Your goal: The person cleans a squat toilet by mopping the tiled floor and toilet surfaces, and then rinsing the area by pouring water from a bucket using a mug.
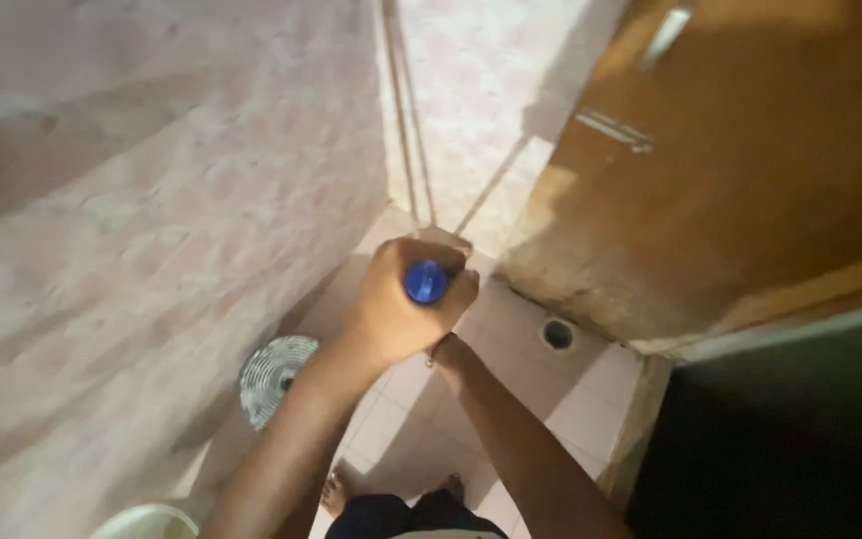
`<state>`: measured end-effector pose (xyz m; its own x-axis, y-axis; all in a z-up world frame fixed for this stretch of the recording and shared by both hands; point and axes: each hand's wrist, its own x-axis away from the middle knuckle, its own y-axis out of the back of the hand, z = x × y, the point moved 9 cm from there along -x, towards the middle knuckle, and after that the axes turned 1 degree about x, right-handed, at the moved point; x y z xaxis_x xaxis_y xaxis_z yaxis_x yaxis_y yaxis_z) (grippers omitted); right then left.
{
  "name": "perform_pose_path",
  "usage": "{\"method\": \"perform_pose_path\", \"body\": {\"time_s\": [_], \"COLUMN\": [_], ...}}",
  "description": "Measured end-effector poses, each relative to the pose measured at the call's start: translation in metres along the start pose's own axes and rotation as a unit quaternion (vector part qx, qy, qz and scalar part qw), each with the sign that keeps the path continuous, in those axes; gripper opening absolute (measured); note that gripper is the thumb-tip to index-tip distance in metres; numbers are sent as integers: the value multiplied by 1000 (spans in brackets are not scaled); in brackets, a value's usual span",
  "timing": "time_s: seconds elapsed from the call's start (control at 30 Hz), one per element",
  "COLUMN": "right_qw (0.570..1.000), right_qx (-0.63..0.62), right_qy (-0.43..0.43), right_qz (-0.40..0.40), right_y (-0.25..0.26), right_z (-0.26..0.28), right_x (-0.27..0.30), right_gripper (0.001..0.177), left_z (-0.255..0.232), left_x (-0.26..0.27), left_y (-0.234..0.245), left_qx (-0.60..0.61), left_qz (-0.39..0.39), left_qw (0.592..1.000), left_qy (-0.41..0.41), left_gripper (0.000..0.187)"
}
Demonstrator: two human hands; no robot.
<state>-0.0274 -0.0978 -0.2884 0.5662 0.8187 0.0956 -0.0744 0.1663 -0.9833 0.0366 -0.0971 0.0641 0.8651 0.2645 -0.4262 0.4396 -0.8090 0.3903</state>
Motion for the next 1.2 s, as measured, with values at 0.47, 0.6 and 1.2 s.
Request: {"method": "perform_pose_path", "body": {"time_s": [0.47,0.6,1.2], "right_qw": [599,663,673], "right_qx": [775,735,714], "right_qy": [171,142,146], "right_qz": [110,10,-127], "right_y": [-11,17,4], "right_z": [-75,-80,-99], "right_x": [-10,16,164], "right_gripper": [43,32,27], "left_z": [20,9,-23], "left_x": [71,99,189], "left_y": [57,65,58], "left_qx": [87,112,282], "left_qz": [-110,-101,3], "left_qw": [985,985,952], "left_qy": [103,88,123], "left_gripper": [29,27,23]}}
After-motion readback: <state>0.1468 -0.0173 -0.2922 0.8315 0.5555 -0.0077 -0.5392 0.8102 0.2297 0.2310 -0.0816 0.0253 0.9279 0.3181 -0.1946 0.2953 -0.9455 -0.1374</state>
